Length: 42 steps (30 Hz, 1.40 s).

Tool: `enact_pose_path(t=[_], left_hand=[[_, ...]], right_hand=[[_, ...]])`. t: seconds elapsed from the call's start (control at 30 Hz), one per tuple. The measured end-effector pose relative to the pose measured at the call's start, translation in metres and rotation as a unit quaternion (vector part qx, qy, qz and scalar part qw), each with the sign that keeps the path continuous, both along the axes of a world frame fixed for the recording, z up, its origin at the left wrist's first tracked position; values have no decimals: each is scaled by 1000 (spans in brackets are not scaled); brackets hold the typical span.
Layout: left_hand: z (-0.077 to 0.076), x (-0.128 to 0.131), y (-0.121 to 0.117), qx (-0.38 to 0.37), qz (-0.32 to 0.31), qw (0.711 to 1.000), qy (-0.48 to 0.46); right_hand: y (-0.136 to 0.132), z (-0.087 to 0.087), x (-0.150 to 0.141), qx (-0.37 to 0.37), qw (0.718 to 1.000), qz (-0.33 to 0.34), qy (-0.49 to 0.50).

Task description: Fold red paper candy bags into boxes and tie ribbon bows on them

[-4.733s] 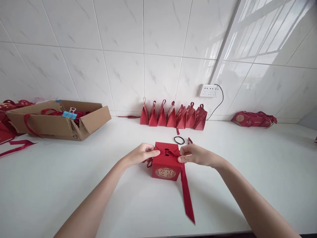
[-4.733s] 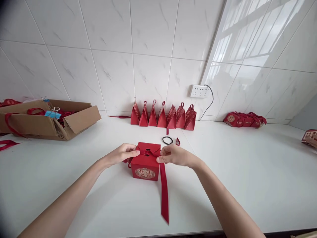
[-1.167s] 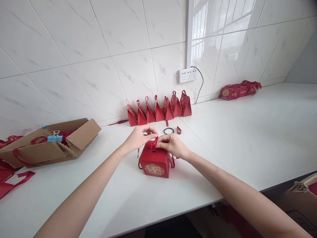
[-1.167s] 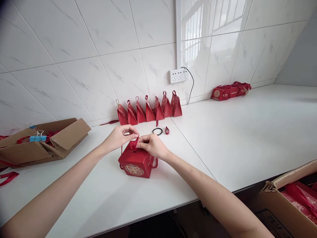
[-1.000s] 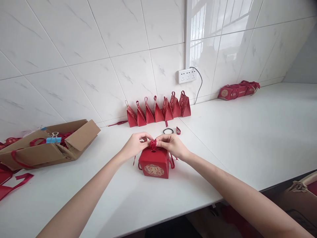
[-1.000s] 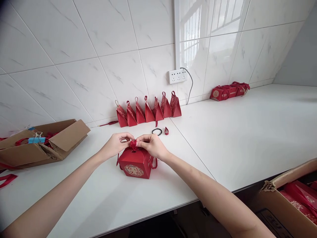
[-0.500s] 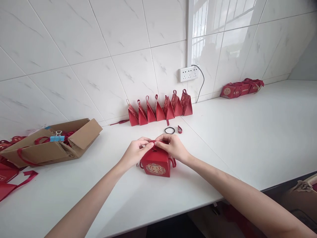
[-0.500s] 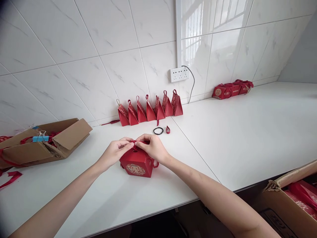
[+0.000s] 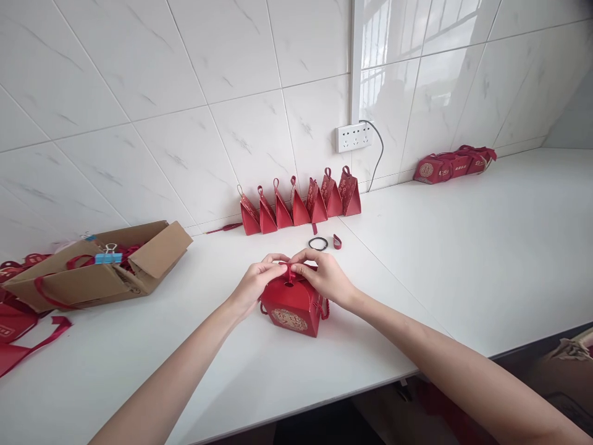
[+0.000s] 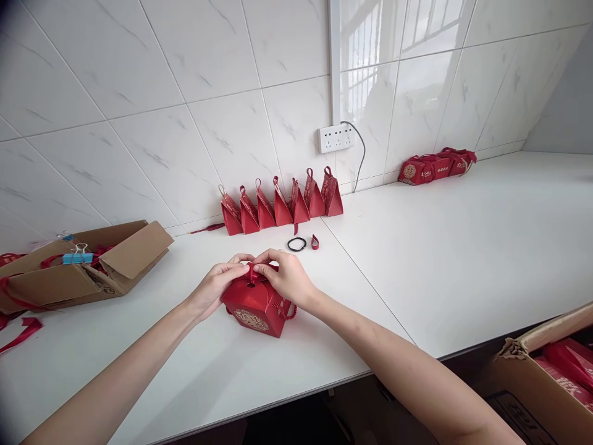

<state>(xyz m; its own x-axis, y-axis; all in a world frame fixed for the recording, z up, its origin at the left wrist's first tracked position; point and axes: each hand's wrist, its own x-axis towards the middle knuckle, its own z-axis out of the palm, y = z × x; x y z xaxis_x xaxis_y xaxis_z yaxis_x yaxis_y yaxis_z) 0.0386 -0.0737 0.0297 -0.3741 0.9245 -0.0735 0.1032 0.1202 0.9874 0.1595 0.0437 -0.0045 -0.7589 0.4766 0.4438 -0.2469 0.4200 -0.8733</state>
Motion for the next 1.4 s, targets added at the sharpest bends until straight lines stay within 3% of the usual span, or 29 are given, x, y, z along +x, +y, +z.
enact_pose_path(t=[0.07,0.23,0.47,0.67,0.83,1.13,1.3,1.4], left_hand=[[0,1,0,6,22,1000,-9],[-3,0,-1,25,52,998,-18],[-5,1,-8,20,54,998,-30],[-7,0,-10,33,68,997,8],[-12,-2,-13,53,81,994,55],[-11,1,-29,50,142,940,307],[-10,20,-33,59,163,926,335],[-11,26,-32,45,164,935,313]], right_hand=[[1,0,1,41,998,-29,28],[2,2,9,232,969,-76,35],[3,2,11,316,943,-93,45],[5,1,11,364,923,-110,62],[10,6,17,389,917,-68,60],[11,10,26,397,917,-23,37],[5,10,24,388,920,-24,56],[4,10,24,383,920,-10,75]])
